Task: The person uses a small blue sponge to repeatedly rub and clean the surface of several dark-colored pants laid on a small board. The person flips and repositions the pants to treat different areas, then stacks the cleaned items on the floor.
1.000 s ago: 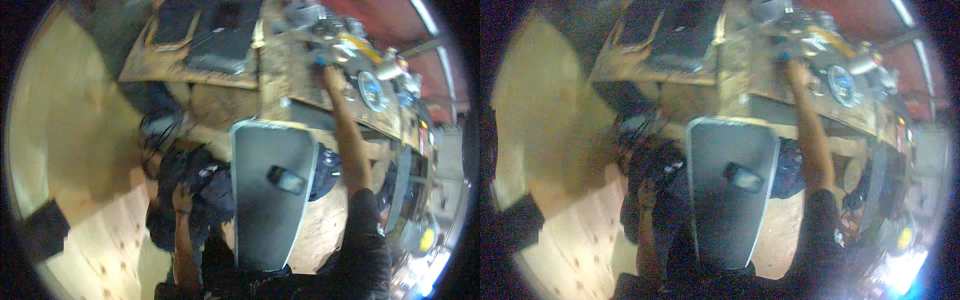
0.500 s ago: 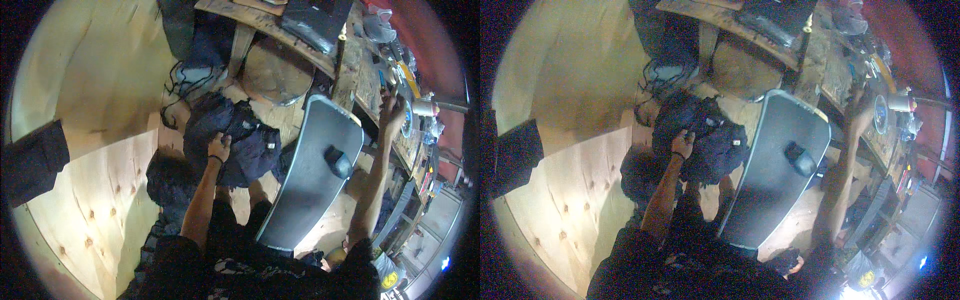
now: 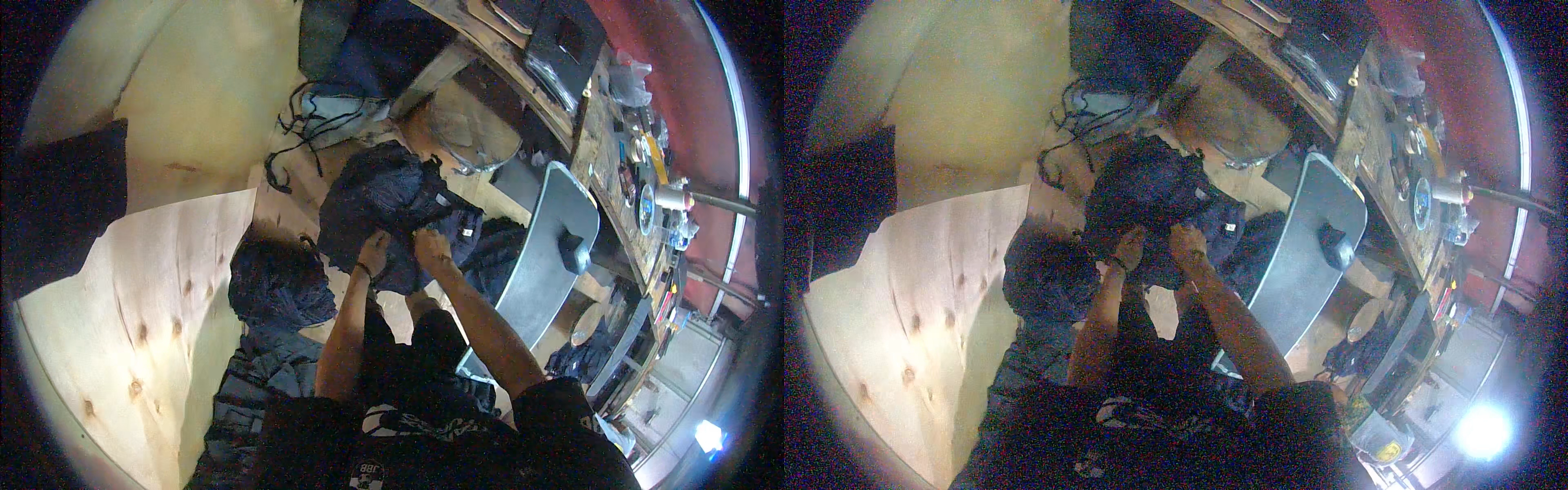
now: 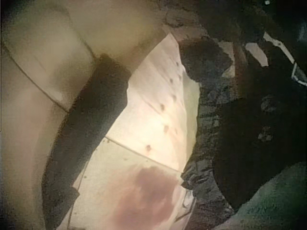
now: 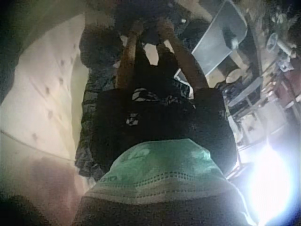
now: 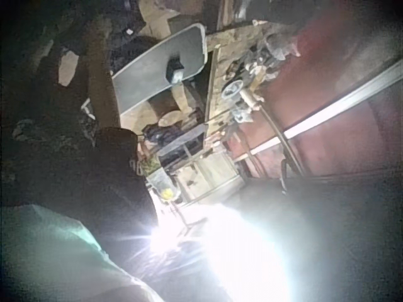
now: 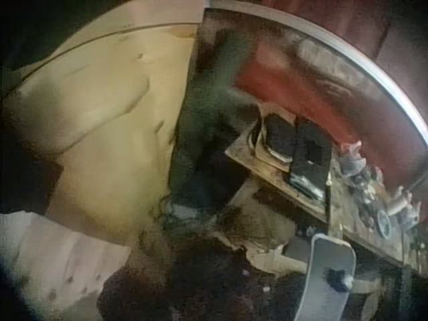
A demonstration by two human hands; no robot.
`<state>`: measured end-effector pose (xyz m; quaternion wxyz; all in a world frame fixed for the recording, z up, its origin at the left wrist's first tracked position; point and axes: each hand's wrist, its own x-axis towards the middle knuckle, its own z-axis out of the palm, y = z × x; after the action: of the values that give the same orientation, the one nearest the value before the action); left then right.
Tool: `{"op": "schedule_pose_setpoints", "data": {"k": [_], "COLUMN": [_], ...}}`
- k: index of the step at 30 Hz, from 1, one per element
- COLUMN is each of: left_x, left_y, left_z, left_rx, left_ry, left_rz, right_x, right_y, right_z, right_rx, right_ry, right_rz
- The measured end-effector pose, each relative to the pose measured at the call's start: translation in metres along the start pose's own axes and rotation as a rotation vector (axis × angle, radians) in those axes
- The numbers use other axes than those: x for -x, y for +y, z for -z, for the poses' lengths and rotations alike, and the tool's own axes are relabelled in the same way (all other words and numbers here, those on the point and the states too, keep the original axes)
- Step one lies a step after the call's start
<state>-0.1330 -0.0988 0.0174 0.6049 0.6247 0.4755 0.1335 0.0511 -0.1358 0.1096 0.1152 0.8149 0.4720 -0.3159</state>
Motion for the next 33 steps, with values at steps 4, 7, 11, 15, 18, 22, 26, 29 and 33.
{"op": "schedule_pose_setpoints", "data": {"k": [4, 7, 11, 15, 18, 22, 26, 29, 33], "left_x": [0.007, 0.002, -0.009, 0.004, 0.024, -0.010, -0.117, -0.153, -0.125], "left_y": [0.002, -0.007, -0.043, -0.062, -0.030, 0.051, 0.101, 0.120, 0.140], "left_z": [-0.007, -0.009, 0.003, 0.031, 0.042, 0.039, 0.040, 0.037, 0.033], "left_rx": [0.217, 0.301, 0.112, -0.428, -0.769, -0.895, -0.911, -0.915, -0.807], "left_ry": [-0.014, 0.023, -0.012, -0.301, -0.495, -0.171, -0.086, -0.262, -0.357], "left_rz": [0.117, 0.039, 0.173, 0.439, 0.511, 0.179, 0.087, 0.170, 0.092], "right_x": [-0.015, 0.006, 0.061, 0.096, 0.112, 0.149, 0.201, 0.225, 0.234], "right_y": [-0.003, -0.013, -0.007, 0.024, 0.050, 0.087, 0.134, 0.168, 0.204], "right_z": [0.008, 0.039, 0.089, 0.141, 0.183, 0.231, 0.248, 0.243, 0.223], "right_rx": [-0.042, -0.197, -0.427, -0.484, -0.473, -0.673, -0.798, -0.825, -0.885], "right_ry": [0.175, 0.217, 0.447, 0.500, 0.560, 0.644, 1.048, 1.094, 1.088], "right_rz": [0.270, 0.308, 0.278, 0.146, 0.071, -0.149, -0.180, -0.246, -0.152]}}
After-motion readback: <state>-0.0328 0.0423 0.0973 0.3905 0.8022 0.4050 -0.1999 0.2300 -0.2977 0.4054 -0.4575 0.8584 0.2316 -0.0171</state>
